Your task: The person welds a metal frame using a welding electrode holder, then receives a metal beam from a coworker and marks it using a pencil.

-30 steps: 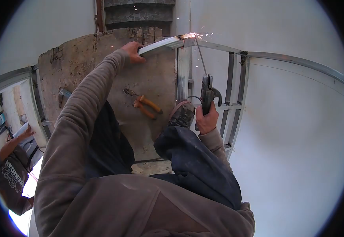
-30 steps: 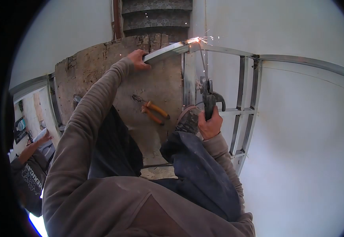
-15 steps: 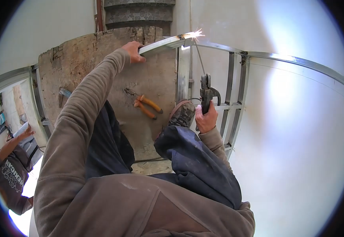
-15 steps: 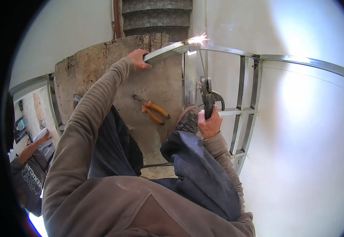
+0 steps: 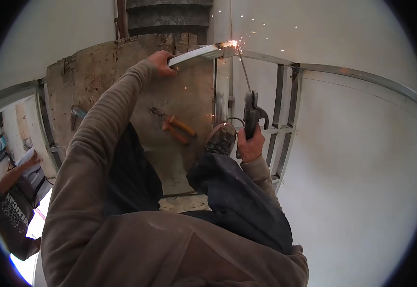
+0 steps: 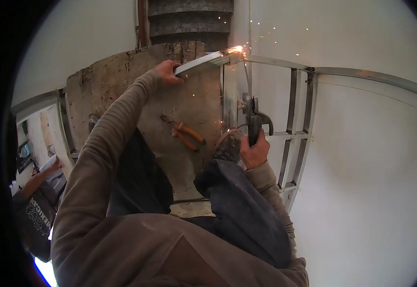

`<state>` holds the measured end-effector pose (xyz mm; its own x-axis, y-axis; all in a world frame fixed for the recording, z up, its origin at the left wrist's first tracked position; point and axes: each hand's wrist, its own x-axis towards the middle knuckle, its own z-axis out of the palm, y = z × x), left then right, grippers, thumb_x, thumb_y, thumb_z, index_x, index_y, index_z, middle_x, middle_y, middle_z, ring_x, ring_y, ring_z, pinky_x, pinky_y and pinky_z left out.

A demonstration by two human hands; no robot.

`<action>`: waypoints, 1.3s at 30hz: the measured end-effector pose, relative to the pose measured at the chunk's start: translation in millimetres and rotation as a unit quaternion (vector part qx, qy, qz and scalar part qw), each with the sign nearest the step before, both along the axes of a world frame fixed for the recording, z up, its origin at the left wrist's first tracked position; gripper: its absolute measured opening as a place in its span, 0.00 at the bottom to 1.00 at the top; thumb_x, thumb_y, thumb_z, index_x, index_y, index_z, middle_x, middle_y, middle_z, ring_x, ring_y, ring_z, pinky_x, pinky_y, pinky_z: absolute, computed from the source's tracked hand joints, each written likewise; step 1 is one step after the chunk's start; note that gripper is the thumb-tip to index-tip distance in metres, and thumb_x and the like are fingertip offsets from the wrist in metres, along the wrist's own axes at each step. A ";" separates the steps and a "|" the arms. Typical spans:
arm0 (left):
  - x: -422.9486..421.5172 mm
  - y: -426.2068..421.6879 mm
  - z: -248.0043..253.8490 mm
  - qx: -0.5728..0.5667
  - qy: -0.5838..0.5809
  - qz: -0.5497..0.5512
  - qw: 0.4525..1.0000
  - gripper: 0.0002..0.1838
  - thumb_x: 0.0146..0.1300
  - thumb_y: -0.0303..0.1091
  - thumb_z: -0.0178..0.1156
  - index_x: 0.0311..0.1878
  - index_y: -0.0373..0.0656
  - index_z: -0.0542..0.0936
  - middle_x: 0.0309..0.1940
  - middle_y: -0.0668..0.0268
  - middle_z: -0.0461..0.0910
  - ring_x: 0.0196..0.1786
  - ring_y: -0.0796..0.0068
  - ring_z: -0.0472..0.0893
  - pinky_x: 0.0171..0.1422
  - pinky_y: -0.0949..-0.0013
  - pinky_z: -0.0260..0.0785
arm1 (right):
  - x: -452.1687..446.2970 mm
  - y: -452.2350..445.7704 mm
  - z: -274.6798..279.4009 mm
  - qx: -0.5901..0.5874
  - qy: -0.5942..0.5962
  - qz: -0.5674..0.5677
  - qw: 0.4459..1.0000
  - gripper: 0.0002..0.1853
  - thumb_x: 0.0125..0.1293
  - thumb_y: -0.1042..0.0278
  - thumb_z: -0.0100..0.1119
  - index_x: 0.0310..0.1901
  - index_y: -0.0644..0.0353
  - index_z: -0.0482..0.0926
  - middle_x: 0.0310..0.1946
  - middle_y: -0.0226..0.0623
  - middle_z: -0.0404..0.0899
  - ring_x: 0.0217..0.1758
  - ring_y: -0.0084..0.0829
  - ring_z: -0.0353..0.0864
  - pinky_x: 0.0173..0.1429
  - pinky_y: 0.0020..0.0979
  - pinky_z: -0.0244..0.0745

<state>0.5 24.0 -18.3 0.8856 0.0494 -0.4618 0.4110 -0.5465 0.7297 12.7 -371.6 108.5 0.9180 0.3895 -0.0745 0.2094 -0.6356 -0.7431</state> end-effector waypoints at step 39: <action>-0.6 -3.0 7.4 0.013 0.028 0.001 1.000 0.33 0.42 0.44 0.71 0.52 0.33 0.82 0.40 0.51 0.85 0.43 0.60 0.84 0.54 0.64 0.74 | -2.4 -5.9 -3.5 -0.029 -0.023 0.028 0.999 0.12 0.60 0.67 0.62 0.39 0.66 0.74 0.20 0.43 0.76 0.21 0.42 0.79 0.27 0.37 0.72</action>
